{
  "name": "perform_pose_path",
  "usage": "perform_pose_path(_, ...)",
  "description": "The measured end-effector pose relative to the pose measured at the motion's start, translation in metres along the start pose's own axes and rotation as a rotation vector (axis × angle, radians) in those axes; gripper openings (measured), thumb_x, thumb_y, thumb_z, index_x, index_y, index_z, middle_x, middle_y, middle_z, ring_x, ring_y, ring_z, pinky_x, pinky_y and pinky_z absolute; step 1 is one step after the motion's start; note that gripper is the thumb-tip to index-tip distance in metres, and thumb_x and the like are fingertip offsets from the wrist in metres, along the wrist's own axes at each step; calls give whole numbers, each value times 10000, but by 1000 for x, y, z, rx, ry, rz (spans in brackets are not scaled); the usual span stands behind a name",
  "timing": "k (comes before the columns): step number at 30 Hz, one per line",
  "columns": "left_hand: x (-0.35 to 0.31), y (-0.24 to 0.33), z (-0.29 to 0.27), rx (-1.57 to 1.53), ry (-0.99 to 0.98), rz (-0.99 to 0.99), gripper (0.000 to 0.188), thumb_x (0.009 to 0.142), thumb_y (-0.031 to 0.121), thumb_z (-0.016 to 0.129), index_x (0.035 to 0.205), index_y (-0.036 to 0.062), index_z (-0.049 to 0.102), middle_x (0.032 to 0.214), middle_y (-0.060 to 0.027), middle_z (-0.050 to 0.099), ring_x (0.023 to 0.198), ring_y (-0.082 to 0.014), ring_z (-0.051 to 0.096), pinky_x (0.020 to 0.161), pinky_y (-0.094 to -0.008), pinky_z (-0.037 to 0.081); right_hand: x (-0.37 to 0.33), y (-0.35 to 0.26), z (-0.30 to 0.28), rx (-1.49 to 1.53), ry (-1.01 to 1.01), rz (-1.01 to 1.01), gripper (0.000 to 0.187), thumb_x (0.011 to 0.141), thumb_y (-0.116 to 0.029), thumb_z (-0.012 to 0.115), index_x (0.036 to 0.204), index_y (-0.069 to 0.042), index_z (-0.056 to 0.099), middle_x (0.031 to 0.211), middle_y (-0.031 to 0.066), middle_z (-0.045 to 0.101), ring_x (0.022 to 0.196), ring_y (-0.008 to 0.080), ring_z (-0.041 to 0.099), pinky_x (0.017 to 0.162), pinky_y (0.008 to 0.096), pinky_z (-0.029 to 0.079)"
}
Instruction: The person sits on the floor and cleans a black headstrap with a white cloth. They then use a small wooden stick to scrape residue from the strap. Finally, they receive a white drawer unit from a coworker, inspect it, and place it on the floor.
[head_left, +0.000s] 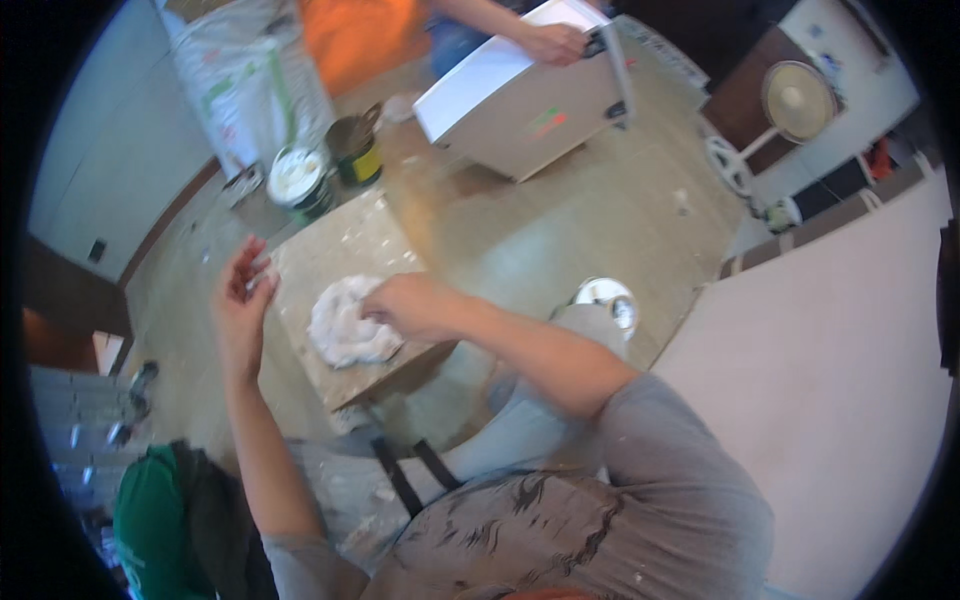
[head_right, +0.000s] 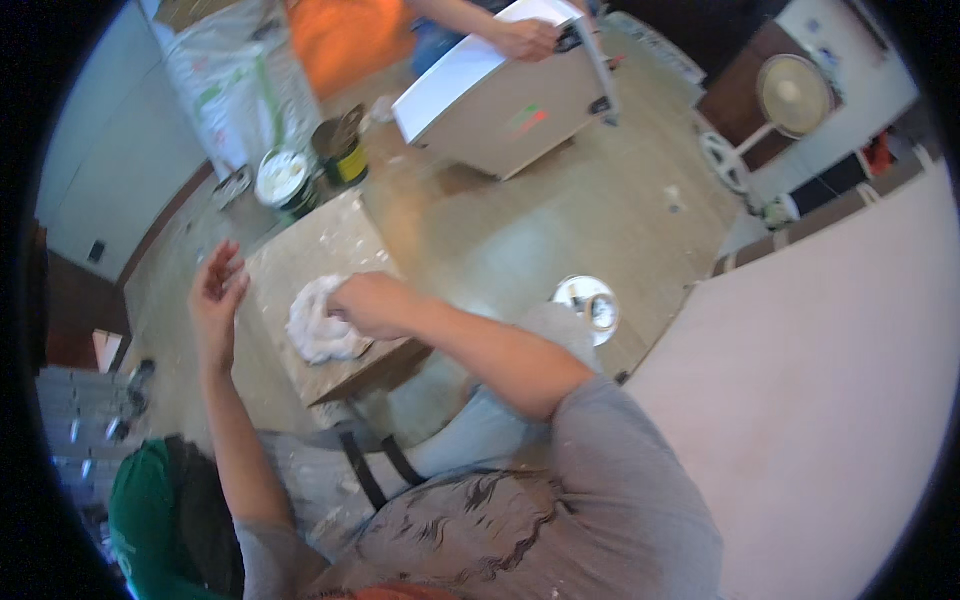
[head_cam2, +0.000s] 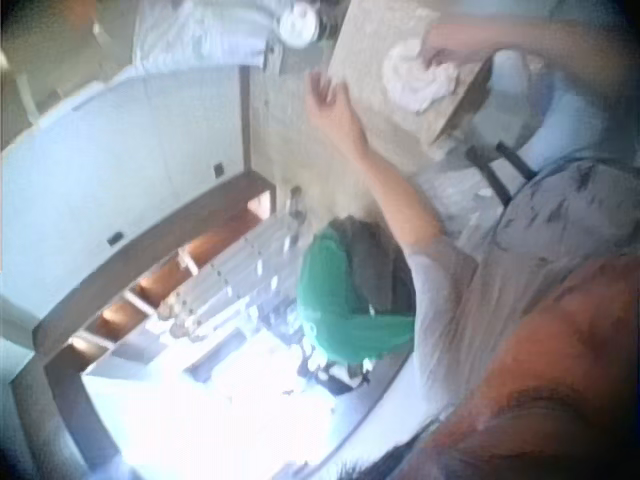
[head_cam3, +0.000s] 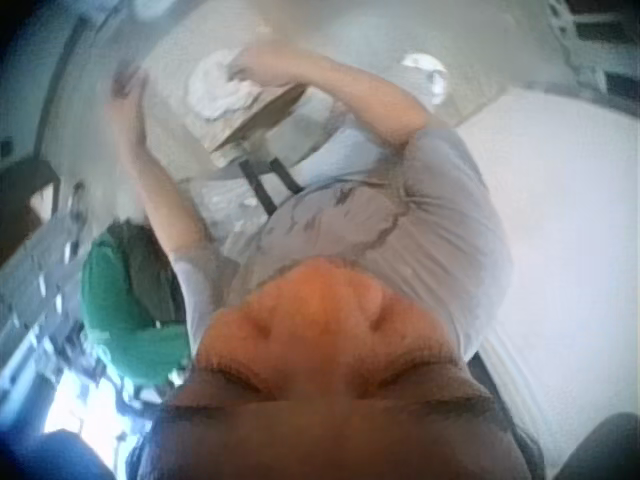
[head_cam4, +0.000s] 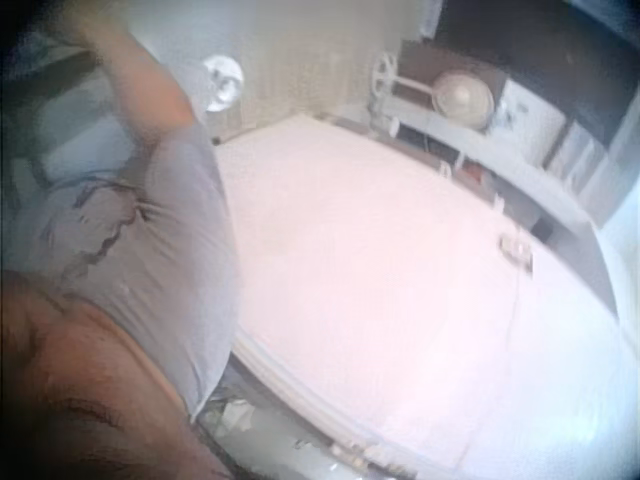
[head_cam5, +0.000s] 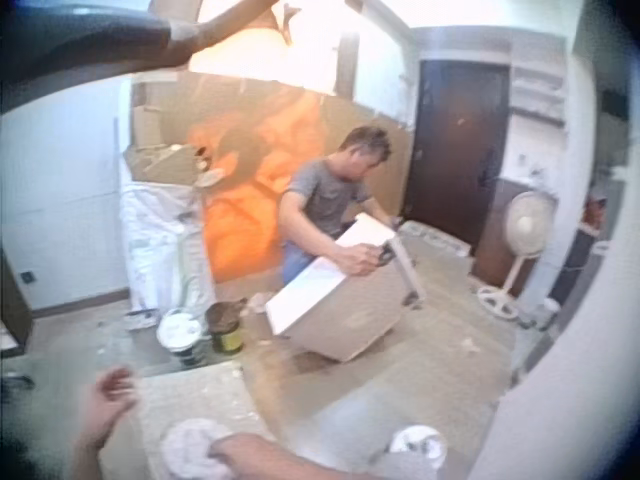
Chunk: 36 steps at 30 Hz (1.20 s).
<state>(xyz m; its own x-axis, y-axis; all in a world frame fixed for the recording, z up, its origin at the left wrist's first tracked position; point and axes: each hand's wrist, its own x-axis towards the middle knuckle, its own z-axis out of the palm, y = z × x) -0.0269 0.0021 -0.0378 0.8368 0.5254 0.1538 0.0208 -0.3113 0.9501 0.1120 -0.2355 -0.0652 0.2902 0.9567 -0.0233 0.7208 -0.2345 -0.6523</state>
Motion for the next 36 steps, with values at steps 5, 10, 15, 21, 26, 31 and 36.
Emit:
perform_pose_path(5, 5, -56, 24, 518, -254, -233, 653, 839, 153, 832, 1437, 39, 595, 1397, -189, 633, 1234, -304, 632, 1051, -412, 509, -5, 36, -12, 265, 290, 106, 140, 914, -157, 762, 940, -19, 762, 839, 180, 737, 757, 298, 712, 710, 409, 550)
perform_pose_path(10, -8, -56, 92, 721, -327, -136, 689, 826, 182, 829, 1451, 53, 569, 1382, -252, 603, 1266, -407, 596, 1072, -453, 488, 10, 33, -45, 269, 482, 258, 295, 908, -268, 805, 823, -4, 706, 695, 140, 687, 580, 236, 623, 566, 399, 494)
perform_pose_path(15, -6, -95, 95, 711, -406, -373, 498, 810, 110, 808, 1278, 35, 653, 1257, -222, 620, 1222, -426, 600, 1033, -483, 490, 12, 46, -11, 129, 417, 100, 291, 915, -284, 775, 820, -16, 711, 699, 137, 693, 661, 336, 687, 639, 440, 534)
perform_pose_path(21, 3, -91, 80, 486, -383, -135, 385, 843, 104, 797, 1194, 43, 651, 1268, -165, 627, 1241, -335, 595, 1046, -428, 484, 6, 42, -12, 151, 399, 32, 278, 979, -283, 696, 1093, -34, 740, 1154, 165, 720, 1013, 347, 691, 905, 413, 538)
perform_pose_path(26, 1, -14, 73, -537, -284, -269, 386, 976, 115, 705, 1333, 74, 564, 1283, -80, 625, 1249, -215, 588, 1046, -375, 494, 21, 39, -7, 1196, 306, 21, 427, 1051, -371, 591, 1297, -33, 674, 1238, 151, 686, 1155, 306, 654, 1012, 417, 504)
perform_pose_path(31, -3, -66, 81, -1044, -10, -307, 546, 1070, 310, 574, 1554, 112, 415, 1458, -75, 563, 1341, -237, 559, 1108, -438, 499, 31, 10, 20, 777, 344, -230, 691, 1062, -529, 514, 1561, -55, 452, 1631, 240, 369, 1502, 356, 384, 1201, 514, 343)
perform_pose_path(36, -42, -43, 130, -1223, 20, -82, 603, 1095, 363, 515, 1610, 98, 346, 1598, -92, 448, 1463, -237, 447, 1228, -454, 360, 23, -37, 40, 443, 509, -179, 819, 1004, -557, 584, 1628, -86, 338, 1713, 260, 187, 1585, 469, 159, 1272, 544, 168)
